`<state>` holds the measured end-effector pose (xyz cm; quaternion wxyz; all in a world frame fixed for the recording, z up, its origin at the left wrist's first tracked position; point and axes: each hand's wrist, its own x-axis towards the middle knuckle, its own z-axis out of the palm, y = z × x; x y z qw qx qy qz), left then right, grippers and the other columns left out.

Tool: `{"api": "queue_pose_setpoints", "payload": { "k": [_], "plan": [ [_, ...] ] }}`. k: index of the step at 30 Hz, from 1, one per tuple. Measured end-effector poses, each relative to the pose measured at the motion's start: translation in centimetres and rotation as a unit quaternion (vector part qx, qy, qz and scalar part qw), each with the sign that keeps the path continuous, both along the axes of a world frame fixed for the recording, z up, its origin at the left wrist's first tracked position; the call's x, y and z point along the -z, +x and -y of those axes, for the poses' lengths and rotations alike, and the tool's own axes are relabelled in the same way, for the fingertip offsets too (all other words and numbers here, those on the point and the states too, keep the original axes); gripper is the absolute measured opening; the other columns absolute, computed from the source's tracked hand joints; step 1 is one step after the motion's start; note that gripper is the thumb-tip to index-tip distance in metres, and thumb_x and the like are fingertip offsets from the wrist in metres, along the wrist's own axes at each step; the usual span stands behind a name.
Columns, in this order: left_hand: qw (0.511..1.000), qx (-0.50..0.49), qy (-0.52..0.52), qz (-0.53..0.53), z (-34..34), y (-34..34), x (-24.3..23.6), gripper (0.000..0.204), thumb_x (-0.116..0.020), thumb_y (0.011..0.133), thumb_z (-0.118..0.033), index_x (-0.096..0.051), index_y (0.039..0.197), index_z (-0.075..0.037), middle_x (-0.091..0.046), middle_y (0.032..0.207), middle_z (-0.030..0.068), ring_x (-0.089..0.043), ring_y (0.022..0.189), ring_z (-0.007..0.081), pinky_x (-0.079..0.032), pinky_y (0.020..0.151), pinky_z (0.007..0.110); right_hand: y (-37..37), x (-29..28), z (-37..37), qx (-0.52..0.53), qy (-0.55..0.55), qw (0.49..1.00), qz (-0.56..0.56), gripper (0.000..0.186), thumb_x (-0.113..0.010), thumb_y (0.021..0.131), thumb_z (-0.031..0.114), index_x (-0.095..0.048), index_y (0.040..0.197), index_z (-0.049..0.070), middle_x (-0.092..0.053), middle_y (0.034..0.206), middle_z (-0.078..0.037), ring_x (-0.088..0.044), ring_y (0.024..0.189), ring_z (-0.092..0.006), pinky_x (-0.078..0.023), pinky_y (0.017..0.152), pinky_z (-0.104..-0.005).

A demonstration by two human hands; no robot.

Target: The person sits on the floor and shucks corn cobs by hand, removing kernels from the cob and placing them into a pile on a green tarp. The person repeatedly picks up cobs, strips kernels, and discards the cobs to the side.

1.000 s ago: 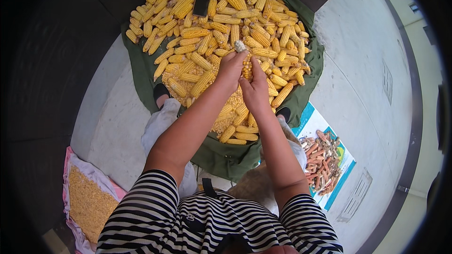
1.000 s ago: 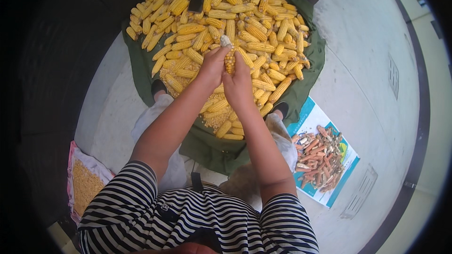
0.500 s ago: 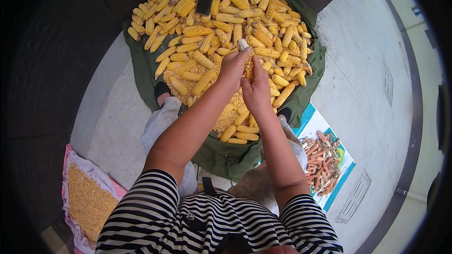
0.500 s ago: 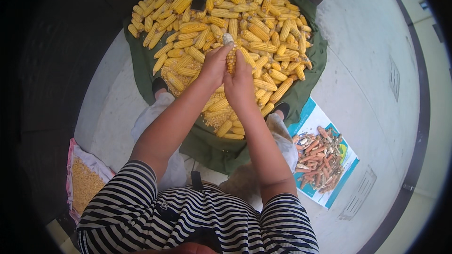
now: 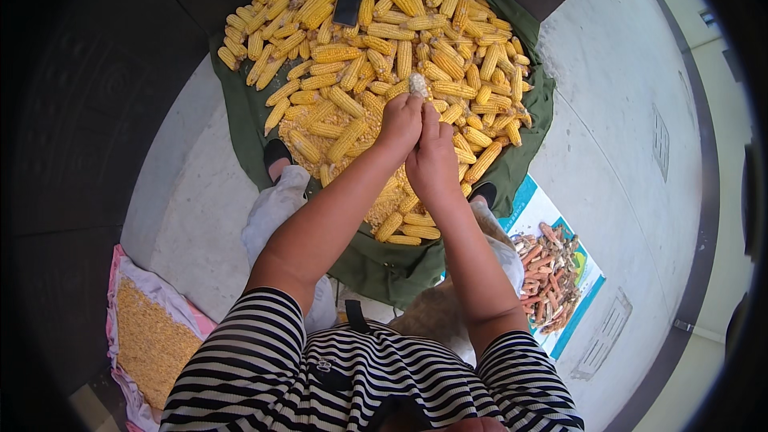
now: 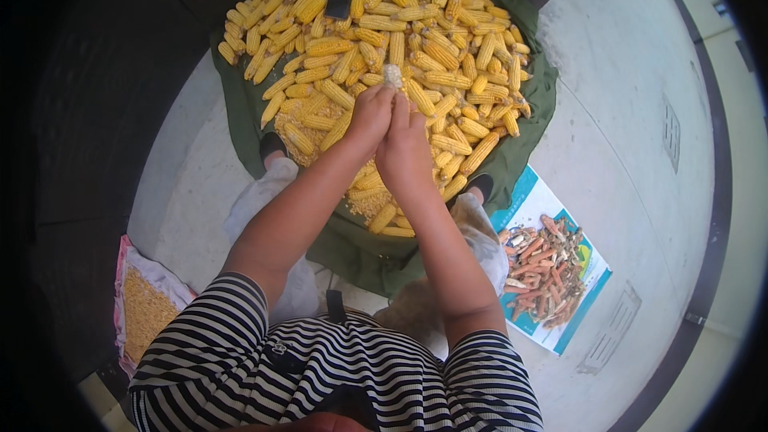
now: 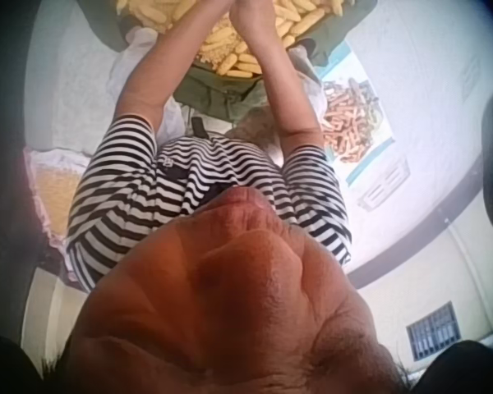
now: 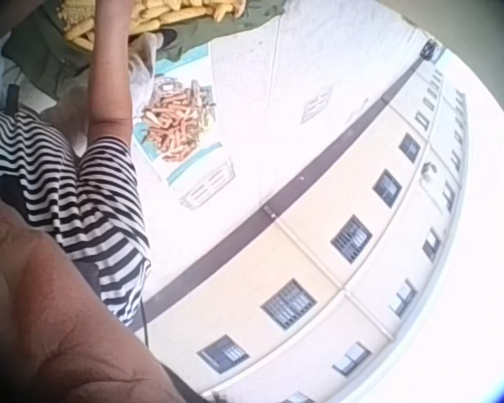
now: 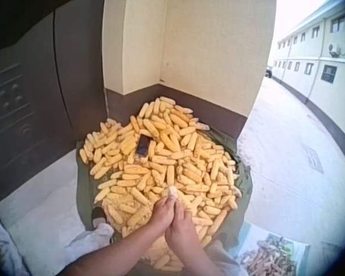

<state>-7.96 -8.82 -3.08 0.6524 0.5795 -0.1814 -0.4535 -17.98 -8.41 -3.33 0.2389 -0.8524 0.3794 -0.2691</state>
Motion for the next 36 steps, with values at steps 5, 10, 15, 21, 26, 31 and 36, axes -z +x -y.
{"api": "queue_pose_setpoints", "payload": {
  "k": [5, 10, 15, 21, 26, 31, 36],
  "plan": [
    [0.993, 0.022, 0.034, 0.114, 0.5, 1.3, 2.7, 0.028, -0.041, 0.098, -0.019, -0.059, 0.098, 0.003, -0.061, 0.092, 0.0112, -0.059, 0.079, 0.0164, -0.048, 0.072, 0.031, 0.1, -0.4, 0.3, 0.005, 0.078, 0.996, 0.049, 0.063, -0.056, 0.084, 0.004, -0.031, 0.140, -0.008, -0.048, 0.117, -0.033, -0.057, 0.096, -0.0414, -0.049, 0.081, -0.0420],
    [0.971, 0.041, -0.082, -0.220, 0.8, 1.5, 1.6, 0.026, -0.045, 0.099, -0.015, -0.054, 0.114, 0.005, -0.061, 0.102, 0.0112, -0.062, 0.088, 0.0168, -0.051, 0.080, 0.032, -0.2, 0.5, 1.8, 0.003, 0.142, 0.978, 0.154, 0.069, -0.060, 0.082, 0.004, -0.030, 0.142, -0.008, -0.050, 0.119, -0.029, -0.057, 0.093, -0.0309, -0.048, 0.080, -0.0361],
    [0.982, 0.043, -0.082, -0.163, 0.6, 1.0, 2.0, 0.037, -0.053, 0.097, -0.015, -0.051, 0.127, 0.006, -0.062, 0.109, 0.0107, -0.062, 0.090, 0.0156, -0.051, 0.079, 0.030, -0.2, 0.3, 1.7, 0.013, 0.129, 0.982, 0.137, 0.066, -0.059, 0.083, 0.006, -0.032, 0.141, -0.010, -0.049, 0.122, -0.029, -0.056, 0.095, -0.0319, -0.047, 0.083, -0.0362],
    [0.996, 0.001, 0.015, -0.091, 0.3, 0.4, 1.5, 0.035, -0.053, 0.099, -0.024, -0.057, 0.119, 0.005, -0.063, 0.100, 0.0103, -0.061, 0.084, 0.0148, -0.051, 0.074, 0.029, 0.0, 0.2, 0.7, 0.007, 0.105, 0.990, 0.094, 0.064, -0.057, 0.085, 0.008, -0.032, 0.141, -0.011, -0.047, 0.125, -0.032, -0.054, 0.105, -0.0389, -0.046, 0.089, -0.0393],
    [0.986, 0.005, 0.022, -0.163, 0.6, 0.7, 0.3, 0.036, -0.051, 0.100, -0.030, -0.058, 0.111, 0.004, -0.062, 0.092, 0.0090, -0.060, 0.078, 0.0153, -0.051, 0.072, 0.031, -0.4, 0.0, 0.8, 0.001, 0.139, 0.986, 0.097, 0.065, -0.058, 0.085, 0.010, -0.032, 0.141, -0.010, -0.047, 0.124, -0.032, -0.055, 0.103, -0.0375, -0.046, 0.089, -0.0388],
    [0.974, 0.032, -0.040, -0.223, 0.9, 1.5, 1.0, 0.028, -0.052, 0.100, -0.026, -0.058, 0.103, 0.001, -0.060, 0.087, 0.0059, -0.060, 0.074, 0.0136, -0.052, 0.068, 0.030, -0.3, 0.7, 1.7, -0.010, 0.131, 0.985, 0.115, 0.065, -0.059, 0.085, 0.011, -0.033, 0.141, -0.008, -0.049, 0.121, -0.029, -0.057, 0.095, -0.0322, -0.048, 0.084, -0.0375],
    [0.998, 0.017, 0.042, -0.052, 0.4, 0.5, 0.8, 0.035, -0.051, 0.099, -0.031, -0.060, 0.101, 0.003, -0.060, 0.088, 0.0070, -0.058, 0.076, 0.0138, -0.048, 0.067, 0.031, -0.2, -1.3, 0.2, 0.005, 0.144, 0.989, 0.020, 0.063, -0.056, 0.086, 0.011, -0.032, 0.142, -0.007, -0.049, 0.118, -0.029, -0.057, 0.092, -0.0335, -0.048, 0.083, -0.0377]
  ]
}}
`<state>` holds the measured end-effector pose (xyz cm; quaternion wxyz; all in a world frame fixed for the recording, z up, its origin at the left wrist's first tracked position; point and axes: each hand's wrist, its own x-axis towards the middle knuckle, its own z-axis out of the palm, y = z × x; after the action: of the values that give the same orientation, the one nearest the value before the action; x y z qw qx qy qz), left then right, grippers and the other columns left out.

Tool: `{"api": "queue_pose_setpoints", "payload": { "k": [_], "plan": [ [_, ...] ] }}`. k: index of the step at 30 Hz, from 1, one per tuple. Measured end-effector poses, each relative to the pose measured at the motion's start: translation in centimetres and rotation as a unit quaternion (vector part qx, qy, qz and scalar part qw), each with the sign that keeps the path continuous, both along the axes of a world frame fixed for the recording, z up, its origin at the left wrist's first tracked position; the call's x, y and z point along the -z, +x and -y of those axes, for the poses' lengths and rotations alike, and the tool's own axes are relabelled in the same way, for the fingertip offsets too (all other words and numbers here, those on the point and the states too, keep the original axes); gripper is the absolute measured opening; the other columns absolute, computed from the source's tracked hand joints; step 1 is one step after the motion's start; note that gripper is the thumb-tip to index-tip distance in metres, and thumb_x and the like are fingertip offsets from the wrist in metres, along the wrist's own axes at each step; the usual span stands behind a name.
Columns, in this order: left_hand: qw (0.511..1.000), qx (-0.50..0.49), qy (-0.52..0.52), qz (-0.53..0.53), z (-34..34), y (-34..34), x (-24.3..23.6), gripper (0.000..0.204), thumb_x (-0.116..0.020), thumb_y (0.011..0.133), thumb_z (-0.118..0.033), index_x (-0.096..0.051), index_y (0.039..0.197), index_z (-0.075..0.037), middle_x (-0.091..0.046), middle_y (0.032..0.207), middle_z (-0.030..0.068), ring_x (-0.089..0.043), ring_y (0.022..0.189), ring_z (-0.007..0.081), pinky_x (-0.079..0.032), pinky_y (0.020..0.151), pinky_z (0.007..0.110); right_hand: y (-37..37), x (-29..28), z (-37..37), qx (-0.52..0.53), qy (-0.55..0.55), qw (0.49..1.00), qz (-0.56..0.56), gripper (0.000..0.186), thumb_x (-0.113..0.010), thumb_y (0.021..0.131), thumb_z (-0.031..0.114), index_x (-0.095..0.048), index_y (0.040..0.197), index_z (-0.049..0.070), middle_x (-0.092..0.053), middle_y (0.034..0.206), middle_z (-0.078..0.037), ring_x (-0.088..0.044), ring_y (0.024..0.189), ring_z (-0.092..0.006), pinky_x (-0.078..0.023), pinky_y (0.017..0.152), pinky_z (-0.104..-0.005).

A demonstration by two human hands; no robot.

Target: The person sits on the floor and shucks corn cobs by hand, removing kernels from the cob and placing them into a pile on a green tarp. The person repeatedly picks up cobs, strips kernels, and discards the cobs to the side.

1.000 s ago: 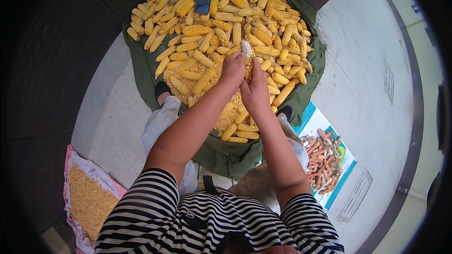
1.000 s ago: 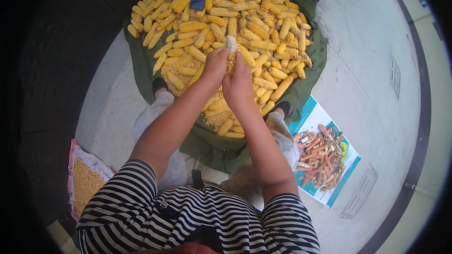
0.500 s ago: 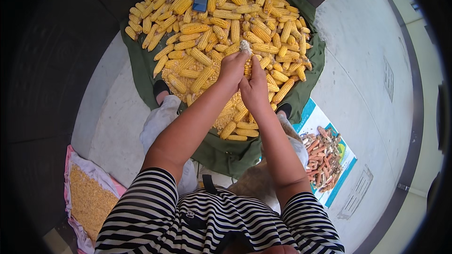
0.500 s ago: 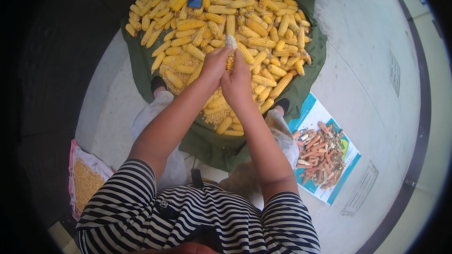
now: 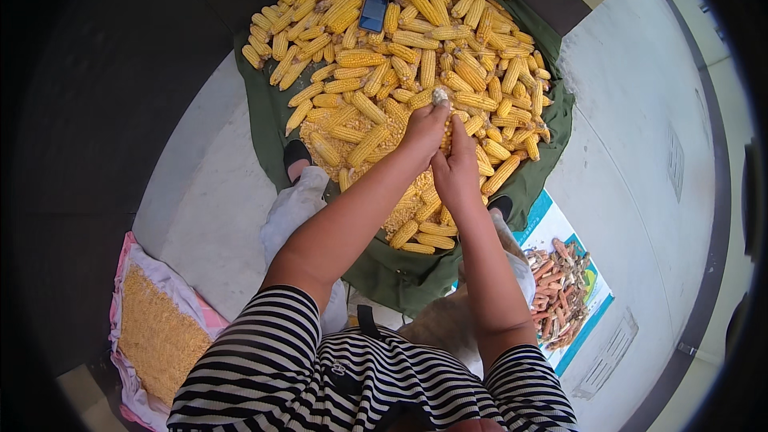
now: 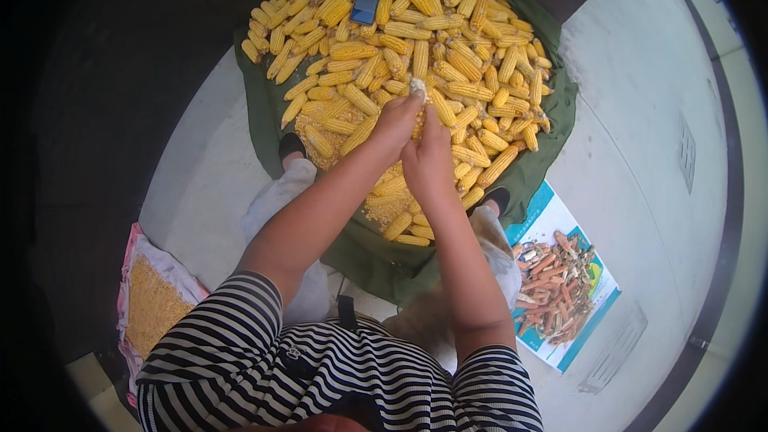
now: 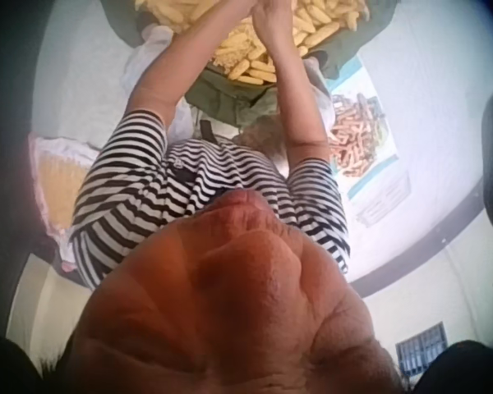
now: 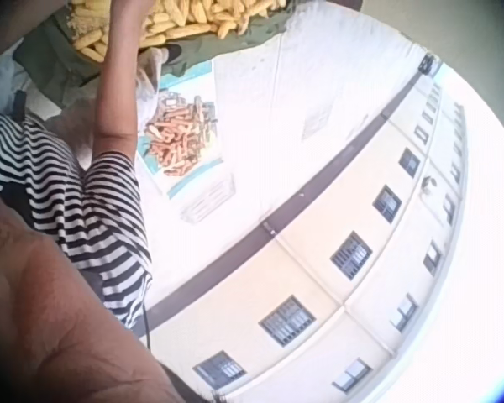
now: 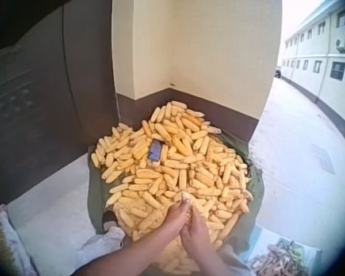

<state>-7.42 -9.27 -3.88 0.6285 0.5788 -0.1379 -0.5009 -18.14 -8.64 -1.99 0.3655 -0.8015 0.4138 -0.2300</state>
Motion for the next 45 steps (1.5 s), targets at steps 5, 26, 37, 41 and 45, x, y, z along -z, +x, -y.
{"api": "queue_pose_setpoints", "payload": {
  "k": [5, 26, 37, 41, 45],
  "plan": [
    [0.998, -0.006, 0.022, -0.063, 0.2, 0.3, -0.1, 0.038, -0.048, 0.100, -0.035, -0.059, 0.103, 0.002, -0.058, 0.094, 0.0072, -0.056, 0.082, 0.0149, -0.047, 0.071, 0.033, -0.2, 2.0, 0.9, -0.005, -0.012, 0.998, 0.065, 0.065, -0.058, 0.085, 0.010, -0.033, 0.141, -0.009, -0.052, 0.121, -0.029, -0.059, 0.094, -0.0287, -0.048, 0.083, -0.0360],
    [0.972, 0.077, -0.052, -0.216, 0.2, 1.0, 1.9, 0.040, -0.056, 0.097, -0.032, -0.052, 0.119, 0.001, -0.056, 0.103, 0.0106, -0.059, 0.079, 0.0174, -0.050, 0.064, 0.034, -0.2, 0.5, 1.5, 0.078, 0.308, 0.918, 0.237, 0.070, -0.057, 0.083, 0.009, -0.028, 0.146, -0.006, -0.060, 0.077, -0.009, -0.054, 0.063, -0.0122, -0.043, 0.056, -0.0247],
    [0.980, 0.033, 0.013, -0.194, 0.7, -0.2, 1.3, 0.031, -0.053, 0.097, -0.036, -0.053, 0.104, -0.006, -0.053, 0.076, 0.0062, -0.052, 0.055, 0.0176, -0.039, 0.042, 0.035, -0.2, 1.4, 0.9, 0.073, 0.325, 0.907, 0.257, 0.069, -0.056, 0.084, 0.008, -0.028, 0.146, -0.006, -0.057, 0.074, -0.006, -0.050, 0.060, -0.0103, -0.040, 0.053, -0.0241],
    [0.958, 0.056, -0.048, -0.278, 0.7, 0.2, 1.6, 0.030, -0.054, 0.097, -0.032, -0.053, 0.109, -0.005, -0.059, 0.089, 0.0076, -0.059, 0.067, 0.0163, -0.048, 0.055, 0.032, -0.4, 0.2, 1.2, 0.089, 0.372, 0.879, 0.287, 0.067, -0.056, 0.087, 0.007, -0.026, 0.147, -0.004, -0.058, 0.075, -0.006, -0.051, 0.062, -0.0113, -0.044, 0.058, -0.0259],
    [0.956, 0.112, -0.081, -0.259, 0.7, 0.8, 2.7, 0.032, -0.054, 0.098, -0.034, -0.051, 0.112, -0.006, -0.061, 0.091, 0.0092, -0.059, 0.064, 0.0170, -0.047, 0.052, 0.032, -0.7, 0.0, 2.1, 0.102, 0.404, 0.850, 0.323, 0.067, -0.056, 0.088, 0.007, -0.026, 0.147, -0.003, -0.058, 0.077, -0.006, -0.051, 0.063, -0.0115, -0.045, 0.058, -0.0263]
  ]
}}
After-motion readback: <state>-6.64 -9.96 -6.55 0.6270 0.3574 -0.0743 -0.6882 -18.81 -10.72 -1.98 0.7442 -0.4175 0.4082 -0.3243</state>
